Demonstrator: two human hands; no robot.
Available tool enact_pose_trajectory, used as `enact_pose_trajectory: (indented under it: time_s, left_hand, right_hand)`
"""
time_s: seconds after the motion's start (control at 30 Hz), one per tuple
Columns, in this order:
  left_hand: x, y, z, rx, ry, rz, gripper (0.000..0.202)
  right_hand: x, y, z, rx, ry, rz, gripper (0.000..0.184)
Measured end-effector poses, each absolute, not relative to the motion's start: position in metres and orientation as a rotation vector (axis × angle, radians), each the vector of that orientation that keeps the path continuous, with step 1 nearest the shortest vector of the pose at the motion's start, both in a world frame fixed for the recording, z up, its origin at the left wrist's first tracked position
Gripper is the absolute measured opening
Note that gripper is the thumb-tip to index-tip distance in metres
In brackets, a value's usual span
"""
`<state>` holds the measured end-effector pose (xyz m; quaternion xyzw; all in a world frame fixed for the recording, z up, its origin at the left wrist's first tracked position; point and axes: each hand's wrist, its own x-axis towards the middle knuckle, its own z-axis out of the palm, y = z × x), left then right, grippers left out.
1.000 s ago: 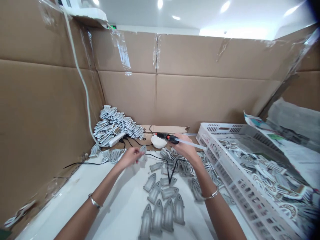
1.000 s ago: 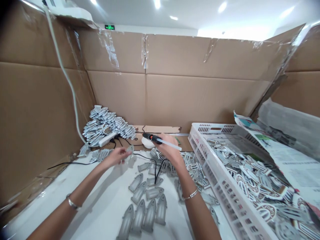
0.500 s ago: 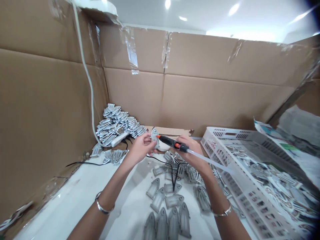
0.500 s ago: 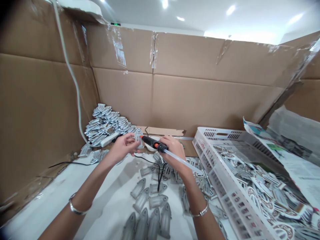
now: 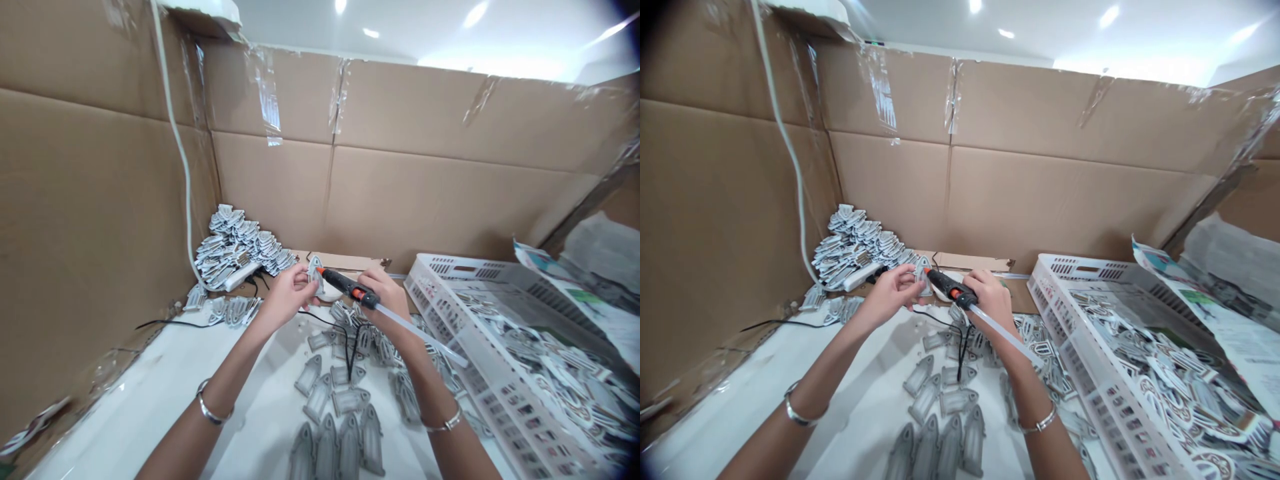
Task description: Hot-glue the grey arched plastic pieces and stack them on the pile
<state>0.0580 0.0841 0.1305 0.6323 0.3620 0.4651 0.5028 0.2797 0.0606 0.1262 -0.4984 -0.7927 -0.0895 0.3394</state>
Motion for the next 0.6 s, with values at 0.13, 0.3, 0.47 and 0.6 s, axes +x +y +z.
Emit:
enact_pose_trajectory:
  time_s: [0.13,0.3,0.47,0.6]
  left_hand:
    - [0.058,0.084,0.13,1.538,0.905,1.121,0.025]
    - [0.058,0.087,0.127,1.51,0.933,1.138,0.026]
    - [0.057,0.089,0.127,1.464,0.92,1.139,0.03]
    - [0.057,0.089,0.128,1.421,0.902,1.143,0.03]
  right_hand:
    - [0.278,0.062,0.122,-1.271,-2.042,-0.286,0.011]
    - [0.276,0.066,0.119,-1.276,-2.006,-0.249,0.012]
    - [0.285,0.074,0.12,-1.424,-1.904,-0.056,0.017]
    - [0.303,0.088,0.107,-1.761,-1.858,0.012,0.027]
